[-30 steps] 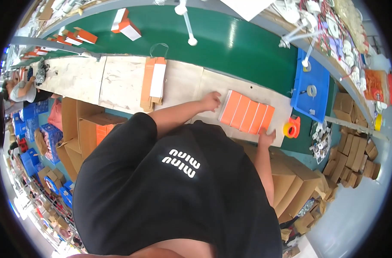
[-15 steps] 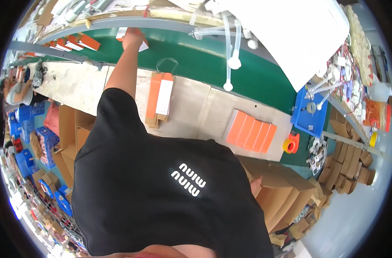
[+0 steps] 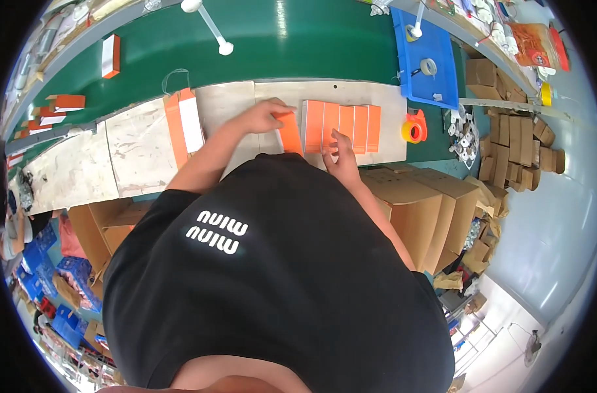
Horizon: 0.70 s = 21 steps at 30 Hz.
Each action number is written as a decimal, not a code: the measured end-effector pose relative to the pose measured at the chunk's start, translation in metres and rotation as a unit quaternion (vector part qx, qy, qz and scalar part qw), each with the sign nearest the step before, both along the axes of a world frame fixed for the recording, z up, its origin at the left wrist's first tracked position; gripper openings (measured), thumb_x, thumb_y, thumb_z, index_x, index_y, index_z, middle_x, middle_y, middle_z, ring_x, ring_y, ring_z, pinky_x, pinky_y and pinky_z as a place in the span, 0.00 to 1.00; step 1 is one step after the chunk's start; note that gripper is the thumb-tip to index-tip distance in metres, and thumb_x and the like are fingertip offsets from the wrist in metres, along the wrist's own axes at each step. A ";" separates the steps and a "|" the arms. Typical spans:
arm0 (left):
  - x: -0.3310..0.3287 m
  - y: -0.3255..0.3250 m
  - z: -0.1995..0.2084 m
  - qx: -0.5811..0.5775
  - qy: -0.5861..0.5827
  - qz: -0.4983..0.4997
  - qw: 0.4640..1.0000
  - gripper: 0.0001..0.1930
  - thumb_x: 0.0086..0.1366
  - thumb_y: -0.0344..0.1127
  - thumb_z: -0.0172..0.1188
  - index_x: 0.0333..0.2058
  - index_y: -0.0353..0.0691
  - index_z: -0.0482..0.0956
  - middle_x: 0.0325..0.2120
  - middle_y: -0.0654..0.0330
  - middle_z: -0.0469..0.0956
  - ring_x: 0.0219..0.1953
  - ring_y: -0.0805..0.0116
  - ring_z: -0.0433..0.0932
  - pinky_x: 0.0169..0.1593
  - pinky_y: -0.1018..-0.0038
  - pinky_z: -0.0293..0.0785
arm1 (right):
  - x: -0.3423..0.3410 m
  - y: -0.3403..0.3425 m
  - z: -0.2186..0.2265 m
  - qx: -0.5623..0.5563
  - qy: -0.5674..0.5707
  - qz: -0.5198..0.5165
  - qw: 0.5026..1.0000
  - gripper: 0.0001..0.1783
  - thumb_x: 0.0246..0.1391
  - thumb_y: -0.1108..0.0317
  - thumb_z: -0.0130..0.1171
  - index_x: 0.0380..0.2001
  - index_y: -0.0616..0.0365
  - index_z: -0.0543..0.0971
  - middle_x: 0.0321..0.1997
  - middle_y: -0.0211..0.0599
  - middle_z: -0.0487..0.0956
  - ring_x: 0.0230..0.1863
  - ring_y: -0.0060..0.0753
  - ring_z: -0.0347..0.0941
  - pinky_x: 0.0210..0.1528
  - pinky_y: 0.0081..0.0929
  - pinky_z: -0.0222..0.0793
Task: The person packs small orange product boxes into a larger cardboard shipping carton by hand.
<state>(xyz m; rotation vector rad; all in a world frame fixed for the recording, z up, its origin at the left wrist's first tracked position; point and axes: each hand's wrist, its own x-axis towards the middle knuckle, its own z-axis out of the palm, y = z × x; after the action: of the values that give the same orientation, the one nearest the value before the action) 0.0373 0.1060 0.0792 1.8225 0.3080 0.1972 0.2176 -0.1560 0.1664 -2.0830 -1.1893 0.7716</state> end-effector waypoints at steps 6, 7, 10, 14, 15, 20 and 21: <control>0.046 -0.043 -0.066 -0.090 0.032 0.085 0.992 0.24 0.59 0.29 0.65 0.56 0.50 0.83 0.56 0.46 0.77 0.56 0.51 0.77 0.58 0.63 0.76 | 0.010 -0.059 0.000 -0.088 -0.051 0.051 0.994 0.38 0.59 0.72 0.64 0.70 0.60 0.62 0.62 0.51 0.69 0.55 0.48 0.75 0.53 0.42 0.77; 0.045 -0.043 -0.089 -0.036 -0.002 0.159 0.987 0.24 0.59 0.28 0.64 0.56 0.48 0.83 0.57 0.46 0.77 0.57 0.49 0.76 0.59 0.62 0.76 | 0.013 -0.067 -0.003 -0.100 -0.045 0.032 0.993 0.38 0.58 0.72 0.64 0.70 0.60 0.62 0.62 0.51 0.69 0.54 0.49 0.75 0.54 0.42 0.76; 0.055 -0.046 -0.106 -0.020 -0.051 0.264 0.963 0.23 0.59 0.27 0.64 0.56 0.45 0.82 0.57 0.44 0.75 0.58 0.46 0.76 0.61 0.61 0.76 | 0.033 -0.118 -0.038 -0.091 -0.060 -0.010 0.994 0.38 0.57 0.70 0.65 0.69 0.60 0.63 0.61 0.53 0.70 0.53 0.51 0.75 0.55 0.42 0.74; 0.056 -0.044 -0.069 0.023 0.044 0.354 0.934 0.21 0.60 0.24 0.63 0.54 0.43 0.81 0.55 0.46 0.75 0.49 0.51 0.81 0.52 0.61 0.81 | 0.051 -0.183 -0.099 -0.077 -0.131 -0.020 0.988 0.36 0.57 0.65 0.64 0.68 0.59 0.67 0.58 0.54 0.73 0.51 0.50 0.75 0.52 0.40 0.74; 0.052 -0.042 -0.066 0.060 0.024 0.387 0.920 0.18 0.59 0.25 0.63 0.50 0.41 0.81 0.51 0.46 0.75 0.44 0.51 0.82 0.50 0.60 0.81 | 0.059 -0.194 -0.116 -0.102 -0.132 -0.054 0.985 0.35 0.57 0.65 0.63 0.68 0.59 0.68 0.57 0.54 0.74 0.51 0.48 0.75 0.51 0.39 0.74; -0.027 -0.012 0.003 0.254 0.109 0.439 0.855 0.21 0.59 0.37 0.65 0.52 0.42 0.76 0.54 0.45 0.73 0.57 0.46 0.72 0.59 0.51 0.72 | 0.065 -0.226 -0.137 -0.117 -0.110 -0.112 0.981 0.34 0.57 0.64 0.63 0.67 0.59 0.69 0.58 0.52 0.74 0.50 0.45 0.76 0.50 0.37 0.74; -0.055 -0.001 0.011 0.310 0.174 0.432 0.829 0.26 0.59 0.40 0.66 0.55 0.43 0.72 0.58 0.44 0.71 0.65 0.43 0.67 0.63 0.47 0.68 | 0.055 -0.218 -0.121 -0.159 -0.084 -0.134 0.975 0.34 0.57 0.64 0.64 0.67 0.59 0.69 0.58 0.51 0.74 0.50 0.45 0.77 0.51 0.37 0.75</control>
<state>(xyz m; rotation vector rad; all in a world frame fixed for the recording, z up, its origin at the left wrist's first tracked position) -0.0178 0.1052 0.0899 2.2276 1.4813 0.6547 0.2722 -0.3739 0.0450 -2.5513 -0.8854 0.7040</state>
